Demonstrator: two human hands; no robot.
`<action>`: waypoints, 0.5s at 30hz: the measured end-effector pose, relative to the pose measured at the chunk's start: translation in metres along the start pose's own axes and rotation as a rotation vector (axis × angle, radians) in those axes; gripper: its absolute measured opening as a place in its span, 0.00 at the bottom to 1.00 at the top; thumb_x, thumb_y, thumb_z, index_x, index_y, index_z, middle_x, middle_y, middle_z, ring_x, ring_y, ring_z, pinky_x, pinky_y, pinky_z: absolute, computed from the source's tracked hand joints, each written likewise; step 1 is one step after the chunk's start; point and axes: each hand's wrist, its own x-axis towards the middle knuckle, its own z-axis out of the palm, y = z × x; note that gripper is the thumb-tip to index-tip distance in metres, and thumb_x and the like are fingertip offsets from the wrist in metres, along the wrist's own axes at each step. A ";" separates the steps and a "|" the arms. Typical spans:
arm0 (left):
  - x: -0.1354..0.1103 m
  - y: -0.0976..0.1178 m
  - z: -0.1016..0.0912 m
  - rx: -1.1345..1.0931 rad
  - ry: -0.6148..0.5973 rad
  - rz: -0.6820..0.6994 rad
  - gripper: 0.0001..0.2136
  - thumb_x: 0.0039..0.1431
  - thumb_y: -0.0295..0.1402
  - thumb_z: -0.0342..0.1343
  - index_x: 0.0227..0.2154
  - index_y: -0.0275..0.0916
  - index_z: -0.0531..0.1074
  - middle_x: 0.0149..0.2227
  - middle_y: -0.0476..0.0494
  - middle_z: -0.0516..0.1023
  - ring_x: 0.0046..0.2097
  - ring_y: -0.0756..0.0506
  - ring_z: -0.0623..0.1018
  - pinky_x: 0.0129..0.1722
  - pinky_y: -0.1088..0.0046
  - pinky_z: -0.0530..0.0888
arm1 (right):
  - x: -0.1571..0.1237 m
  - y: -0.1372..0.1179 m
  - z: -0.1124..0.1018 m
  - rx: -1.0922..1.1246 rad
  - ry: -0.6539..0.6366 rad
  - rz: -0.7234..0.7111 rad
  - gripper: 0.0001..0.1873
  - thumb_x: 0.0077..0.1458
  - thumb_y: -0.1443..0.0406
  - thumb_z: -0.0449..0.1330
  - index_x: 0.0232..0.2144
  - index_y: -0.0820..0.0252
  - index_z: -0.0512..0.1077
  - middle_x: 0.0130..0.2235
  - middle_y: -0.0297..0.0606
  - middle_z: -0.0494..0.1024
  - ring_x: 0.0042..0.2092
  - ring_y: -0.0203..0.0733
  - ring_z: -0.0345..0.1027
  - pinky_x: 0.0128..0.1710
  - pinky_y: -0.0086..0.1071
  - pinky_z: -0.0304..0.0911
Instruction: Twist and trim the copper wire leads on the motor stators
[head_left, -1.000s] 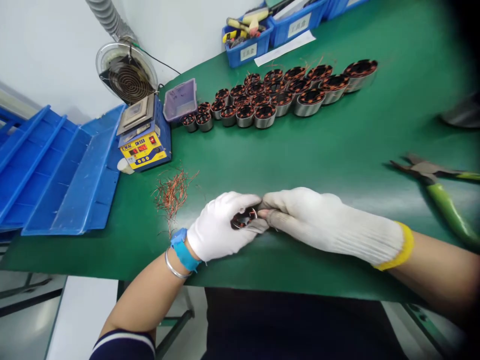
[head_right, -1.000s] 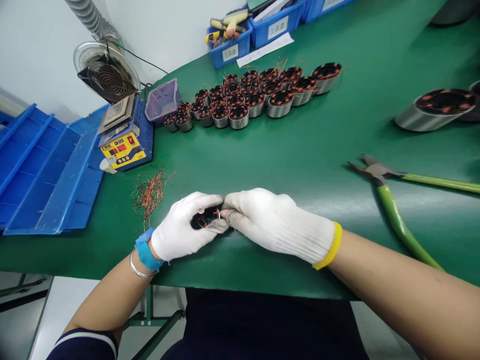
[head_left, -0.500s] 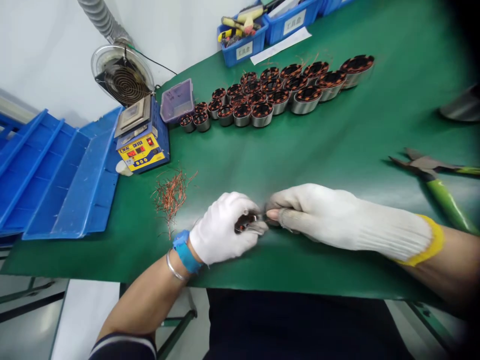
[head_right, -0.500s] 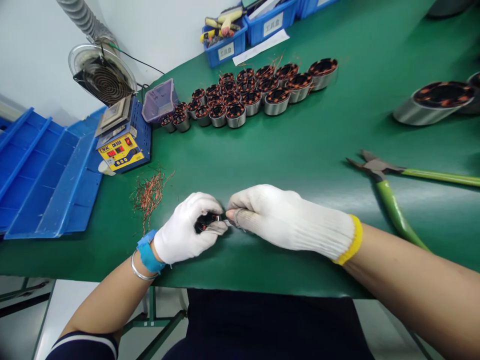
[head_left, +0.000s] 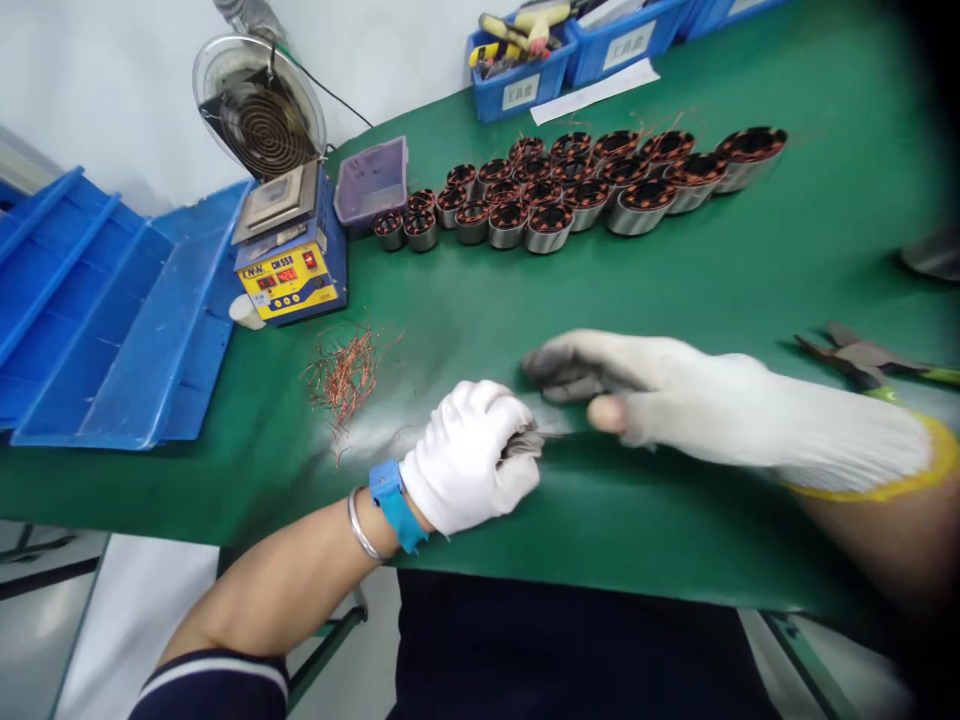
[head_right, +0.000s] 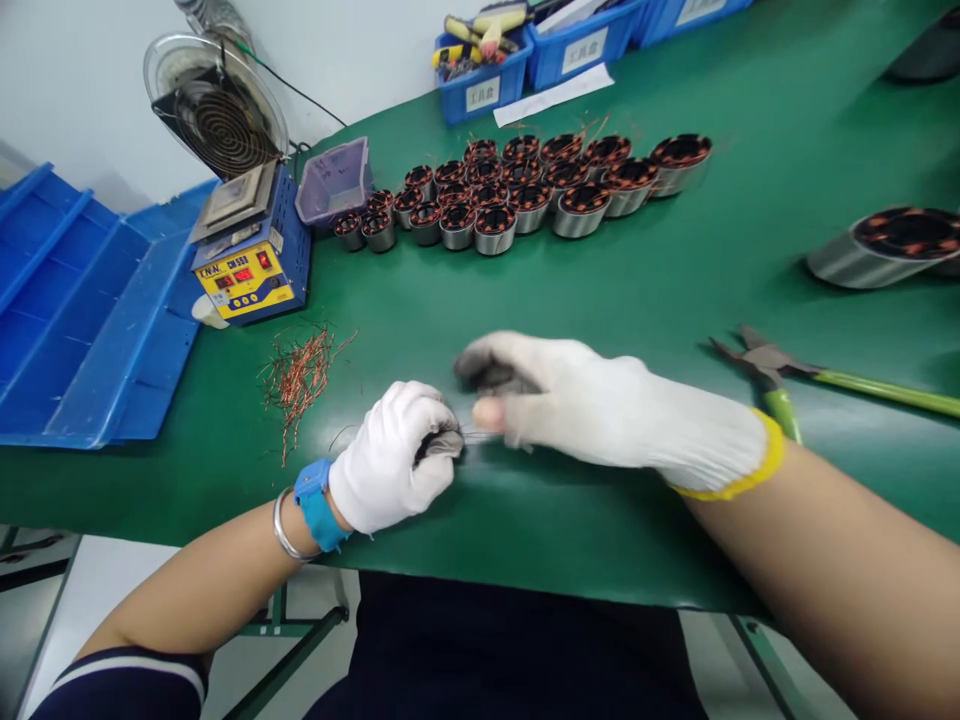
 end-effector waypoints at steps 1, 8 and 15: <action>0.000 0.000 0.000 0.017 -0.002 -0.005 0.05 0.57 0.33 0.47 0.33 0.40 0.65 0.37 0.41 0.70 0.38 0.42 0.69 0.38 0.63 0.70 | 0.003 -0.003 0.002 0.032 -0.139 0.051 0.26 0.46 0.49 0.61 0.44 0.56 0.72 0.38 0.39 0.80 0.32 0.42 0.72 0.26 0.30 0.64; 0.001 0.005 -0.004 0.016 -0.012 -0.062 0.06 0.53 0.33 0.49 0.34 0.39 0.63 0.38 0.39 0.71 0.40 0.41 0.71 0.40 0.58 0.73 | 0.008 -0.014 0.020 0.371 -0.461 0.211 0.22 0.45 0.48 0.65 0.26 0.61 0.71 0.25 0.36 0.76 0.26 0.36 0.68 0.25 0.26 0.65; -0.004 0.010 -0.017 -0.251 -0.010 -0.058 0.34 0.40 0.33 0.60 0.54 0.33 0.59 0.49 0.32 0.70 0.49 0.34 0.73 0.50 0.49 0.73 | -0.003 -0.007 0.028 0.364 -0.314 0.143 0.21 0.52 0.49 0.62 0.24 0.61 0.71 0.22 0.37 0.75 0.22 0.34 0.66 0.22 0.26 0.61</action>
